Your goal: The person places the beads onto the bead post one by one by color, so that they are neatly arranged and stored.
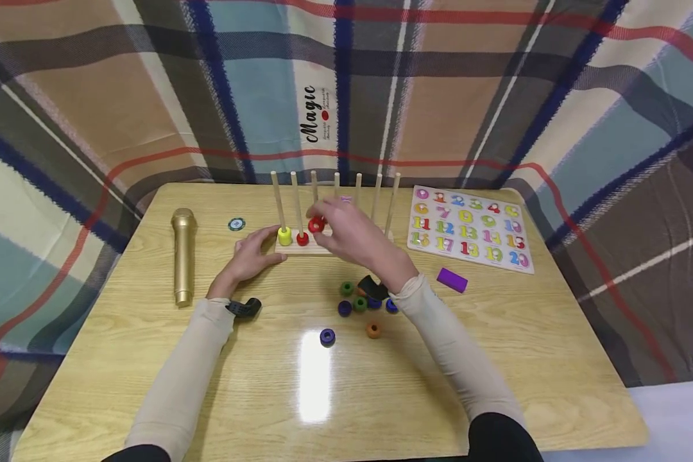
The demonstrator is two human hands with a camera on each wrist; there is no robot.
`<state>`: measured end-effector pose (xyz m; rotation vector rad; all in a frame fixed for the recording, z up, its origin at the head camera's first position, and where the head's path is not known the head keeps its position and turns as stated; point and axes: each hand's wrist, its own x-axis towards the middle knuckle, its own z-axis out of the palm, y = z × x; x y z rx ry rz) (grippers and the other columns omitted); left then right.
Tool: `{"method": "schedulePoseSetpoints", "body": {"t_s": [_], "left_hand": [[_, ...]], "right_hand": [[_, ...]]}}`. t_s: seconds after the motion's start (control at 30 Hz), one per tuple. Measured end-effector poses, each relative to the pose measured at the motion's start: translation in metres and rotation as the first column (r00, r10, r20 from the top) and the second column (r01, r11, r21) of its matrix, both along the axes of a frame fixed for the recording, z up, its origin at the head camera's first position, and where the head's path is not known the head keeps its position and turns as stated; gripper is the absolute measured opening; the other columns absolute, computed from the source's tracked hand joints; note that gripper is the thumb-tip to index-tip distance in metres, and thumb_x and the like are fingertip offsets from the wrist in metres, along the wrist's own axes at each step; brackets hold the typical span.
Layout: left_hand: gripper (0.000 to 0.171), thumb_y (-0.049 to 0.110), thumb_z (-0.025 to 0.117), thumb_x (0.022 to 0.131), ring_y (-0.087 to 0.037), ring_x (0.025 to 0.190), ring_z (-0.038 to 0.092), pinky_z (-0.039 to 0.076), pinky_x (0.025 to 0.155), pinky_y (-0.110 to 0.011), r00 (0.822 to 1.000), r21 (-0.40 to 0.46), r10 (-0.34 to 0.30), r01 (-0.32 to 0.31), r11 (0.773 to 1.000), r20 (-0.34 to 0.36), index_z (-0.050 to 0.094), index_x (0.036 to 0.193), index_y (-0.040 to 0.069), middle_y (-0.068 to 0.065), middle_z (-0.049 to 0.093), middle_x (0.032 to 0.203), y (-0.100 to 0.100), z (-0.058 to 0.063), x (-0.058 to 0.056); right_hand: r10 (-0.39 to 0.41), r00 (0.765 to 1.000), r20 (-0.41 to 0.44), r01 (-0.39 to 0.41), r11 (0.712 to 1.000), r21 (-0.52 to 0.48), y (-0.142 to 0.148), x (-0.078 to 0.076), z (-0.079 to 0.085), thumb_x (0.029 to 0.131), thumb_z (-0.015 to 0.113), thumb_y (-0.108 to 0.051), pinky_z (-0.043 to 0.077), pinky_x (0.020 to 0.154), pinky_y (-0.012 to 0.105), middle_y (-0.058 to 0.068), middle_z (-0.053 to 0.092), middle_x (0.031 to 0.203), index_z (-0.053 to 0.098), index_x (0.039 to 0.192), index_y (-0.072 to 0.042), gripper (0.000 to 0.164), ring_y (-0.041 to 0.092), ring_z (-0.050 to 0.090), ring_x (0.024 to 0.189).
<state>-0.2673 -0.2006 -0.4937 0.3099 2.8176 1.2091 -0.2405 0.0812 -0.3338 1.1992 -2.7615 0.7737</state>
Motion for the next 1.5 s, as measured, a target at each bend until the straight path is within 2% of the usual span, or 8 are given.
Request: {"method": "schedulePoseSetpoints", "body": {"t_s": [0.13, 0.27, 0.5, 0.9, 1.13, 1.27, 1.4, 1.5], "left_hand": [[0.077, 0.024, 0.079, 0.099, -0.040, 0.158, 0.031, 0.014, 0.120, -0.061, 1.000, -0.006, 0.003, -0.003, 1.000, -0.002, 0.041, 0.165, 0.010, -0.020, 0.041, 0.169, 0.000, 0.002, -0.001], [0.076, 0.023, 0.079, 0.099, -0.040, 0.158, 0.033, 0.015, 0.120, -0.061, 1.000, -0.006, 0.007, -0.008, 1.000, -0.012, 0.042, 0.164, 0.010, -0.019, 0.042, 0.168, 0.000, 0.002, -0.001], [0.077, 0.026, 0.079, 0.099, -0.039, 0.158, 0.033, 0.017, 0.119, -0.059, 1.000, -0.014, 0.000, 0.000, 1.000, -0.001, 0.042, 0.165, 0.010, -0.018, 0.042, 0.169, 0.001, 0.000, -0.002], [0.076, 0.028, 0.079, 0.099, -0.038, 0.158, 0.033, 0.016, 0.120, -0.058, 1.000, -0.012, 0.013, -0.013, 1.000, 0.001, 0.043, 0.164, 0.011, -0.017, 0.042, 0.169, 0.002, 0.002, -0.002], [0.077, 0.027, 0.079, 0.099, -0.039, 0.158, 0.033, 0.015, 0.121, -0.059, 1.000, -0.011, 0.007, -0.007, 1.000, -0.002, 0.043, 0.164, 0.010, -0.018, 0.042, 0.168, 0.002, -0.001, -0.002], [0.078, 0.025, 0.080, 0.098, -0.039, 0.158, 0.031, 0.014, 0.122, -0.060, 1.000, -0.004, 0.005, -0.005, 1.000, -0.006, 0.042, 0.164, 0.010, -0.019, 0.042, 0.168, 0.001, -0.001, -0.001], [0.078, 0.024, 0.080, 0.098, -0.039, 0.159, 0.031, 0.013, 0.122, -0.059, 1.000, 0.007, 0.005, -0.005, 1.000, 0.005, 0.042, 0.164, 0.010, -0.019, 0.042, 0.168, 0.000, -0.001, -0.001], [0.078, 0.025, 0.080, 0.098, -0.039, 0.158, 0.032, 0.013, 0.122, -0.060, 1.000, 0.008, 0.004, -0.004, 1.000, 0.002, 0.042, 0.164, 0.010, -0.019, 0.042, 0.168, 0.001, -0.001, -0.002]], "right_hand": [[-0.061, 0.992, -0.109, 0.042, 0.984, -0.171, -0.016, -0.022, 0.022, 0.099, 0.078, -0.009, 0.057, 0.097, 0.042, 0.014, 0.069, 0.121, 0.072, 0.127, 0.000, 0.030, 0.028, 0.070, 0.110], [-0.086, 0.980, -0.178, 0.043, 0.972, -0.230, -0.034, -0.041, 0.032, 0.101, 0.076, -0.009, 0.056, 0.099, 0.041, 0.015, 0.066, 0.124, 0.072, 0.132, -0.001, 0.033, 0.030, 0.069, 0.112], [-0.134, 0.986, -0.099, 0.120, 0.983, -0.137, -0.049, -0.055, 0.034, 0.105, 0.071, -0.016, 0.053, 0.102, 0.039, 0.012, 0.064, 0.131, 0.069, 0.140, -0.005, 0.037, 0.028, 0.066, 0.118], [-0.160, 0.984, -0.073, 0.158, 0.987, -0.027, -0.051, -0.056, 0.023, 0.105, 0.071, -0.019, 0.052, 0.108, 0.042, 0.013, 0.066, 0.144, 0.066, 0.142, -0.004, 0.040, 0.029, 0.065, 0.127], [-0.154, 0.959, -0.240, 0.133, 0.986, -0.099, -0.034, -0.038, 0.014, 0.103, 0.072, -0.022, 0.026, 0.129, 0.052, 0.015, 0.060, 0.147, 0.066, 0.141, -0.006, 0.042, 0.034, 0.053, 0.142], [-0.086, 0.936, -0.341, 0.049, 0.992, -0.115, -0.016, -0.014, -0.003, 0.099, 0.075, -0.015, 0.039, 0.119, 0.053, 0.016, 0.069, 0.130, 0.074, 0.125, -0.004, 0.028, 0.035, 0.062, 0.126], [0.062, 0.954, -0.292, -0.043, 0.997, 0.069, 0.004, 0.012, -0.033, 0.094, 0.080, -0.013, 0.054, 0.101, 0.052, 0.012, 0.077, 0.110, 0.079, 0.112, -0.004, 0.020, 0.031, 0.072, 0.105], [0.122, 0.979, -0.163, -0.080, 0.966, 0.247, 0.019, 0.028, -0.055, 0.093, 0.082, -0.018, 0.055, 0.098, 0.052, 0.011, 0.077, 0.110, 0.080, 0.113, -0.006, 0.024, 0.030, 0.073, 0.103]]}}
